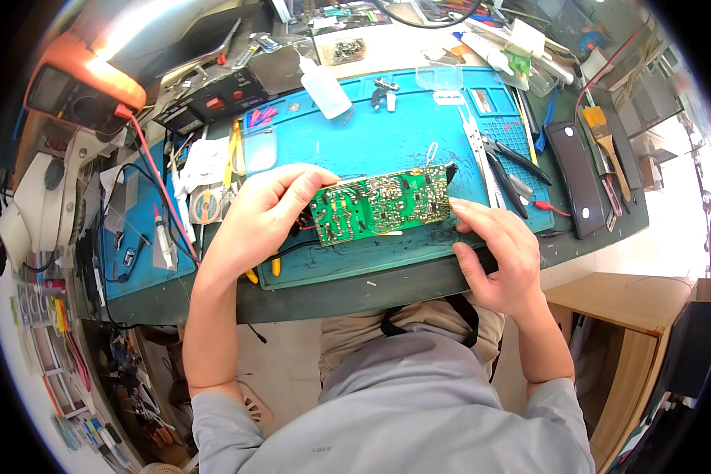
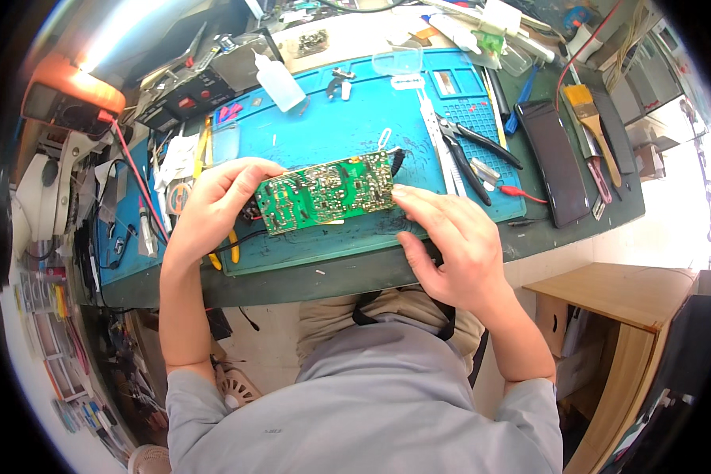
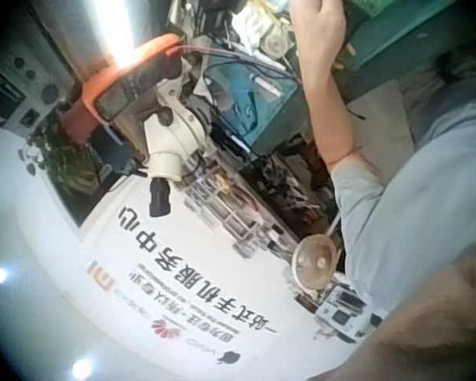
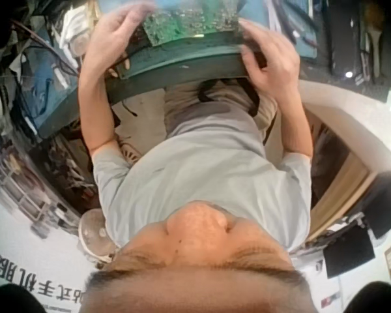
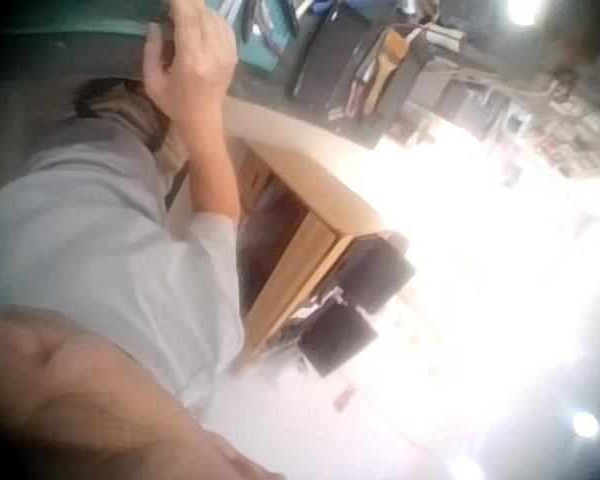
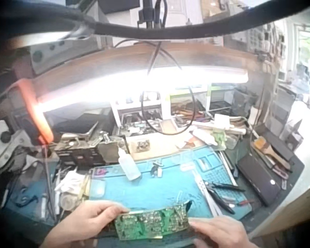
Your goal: The person uses a soldering iron to apply heat to various points on a green circuit board. They flip the board over to inspect the underside and continue soldering. The person also uses pliers to trim excess wire leads and manipulates a small electronic component before placing it on the board.
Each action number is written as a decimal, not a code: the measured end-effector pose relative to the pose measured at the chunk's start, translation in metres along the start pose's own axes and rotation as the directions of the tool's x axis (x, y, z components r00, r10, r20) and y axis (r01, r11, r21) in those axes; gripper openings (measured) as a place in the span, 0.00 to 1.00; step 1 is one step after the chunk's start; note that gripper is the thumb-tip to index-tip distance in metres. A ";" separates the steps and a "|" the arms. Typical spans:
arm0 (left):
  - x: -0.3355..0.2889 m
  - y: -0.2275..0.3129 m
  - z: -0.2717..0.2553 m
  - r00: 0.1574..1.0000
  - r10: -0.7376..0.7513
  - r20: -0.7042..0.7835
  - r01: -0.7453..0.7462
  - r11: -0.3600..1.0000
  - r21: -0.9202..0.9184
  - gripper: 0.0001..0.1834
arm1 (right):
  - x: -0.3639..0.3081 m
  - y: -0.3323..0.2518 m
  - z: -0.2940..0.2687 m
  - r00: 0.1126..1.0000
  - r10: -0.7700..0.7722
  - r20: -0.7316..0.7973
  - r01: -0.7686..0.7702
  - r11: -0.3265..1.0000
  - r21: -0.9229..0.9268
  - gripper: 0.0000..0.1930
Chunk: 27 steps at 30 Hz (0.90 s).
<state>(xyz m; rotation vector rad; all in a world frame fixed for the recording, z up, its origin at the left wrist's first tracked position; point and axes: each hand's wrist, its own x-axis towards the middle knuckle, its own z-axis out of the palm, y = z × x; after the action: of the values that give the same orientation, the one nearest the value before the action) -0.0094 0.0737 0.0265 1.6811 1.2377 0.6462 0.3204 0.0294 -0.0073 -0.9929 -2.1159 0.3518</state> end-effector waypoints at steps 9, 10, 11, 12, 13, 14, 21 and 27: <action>0.004 -0.005 0.002 0.995 0.057 -0.082 -0.055 0.998 0.032 0.22 | 0.011 -0.009 -0.012 0.987 0.099 -0.130 -0.108 0.992 -0.064 0.27; 0.003 -0.009 0.000 0.992 0.071 -0.103 -0.073 0.997 -0.013 0.23 | 0.015 -0.014 -0.014 0.986 0.103 -0.134 -0.110 0.993 -0.048 0.27; 0.000 -0.011 -0.002 0.989 0.082 -0.126 -0.089 0.995 -0.055 0.23 | 0.019 -0.017 -0.014 0.985 0.108 -0.138 -0.112 0.993 -0.028 0.27; -0.005 -0.011 -0.004 0.987 0.080 -0.141 -0.093 0.992 -0.087 0.25 | 0.021 -0.019 -0.014 0.987 0.062 -0.150 -0.072 0.996 -0.058 0.27; -0.012 -0.007 -0.006 0.975 0.102 -0.197 -0.109 0.994 -0.029 0.24 | 0.022 -0.021 -0.016 0.991 0.028 -0.127 -0.039 0.996 -0.085 0.27; -0.019 -0.001 -0.008 0.961 0.121 -0.248 -0.117 0.993 0.030 0.24 | 0.023 -0.023 -0.017 0.995 -0.002 -0.102 -0.010 0.994 -0.109 0.26; -0.136 -0.011 -0.025 0.601 0.281 -0.748 -0.230 0.957 0.174 0.18 | 0.043 -0.061 0.003 0.982 -0.175 0.067 0.180 0.980 -0.079 0.21; -0.259 -0.159 0.038 0.115 0.267 -0.957 -0.084 0.962 0.259 0.21 | 0.064 -0.094 0.036 0.913 -0.395 0.105 0.395 0.918 0.017 0.23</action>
<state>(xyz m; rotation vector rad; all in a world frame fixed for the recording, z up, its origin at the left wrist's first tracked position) -0.1414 -0.1688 -0.1047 1.4020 2.0108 2.1701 0.2168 0.0176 0.0515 -0.5336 -2.3503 0.1991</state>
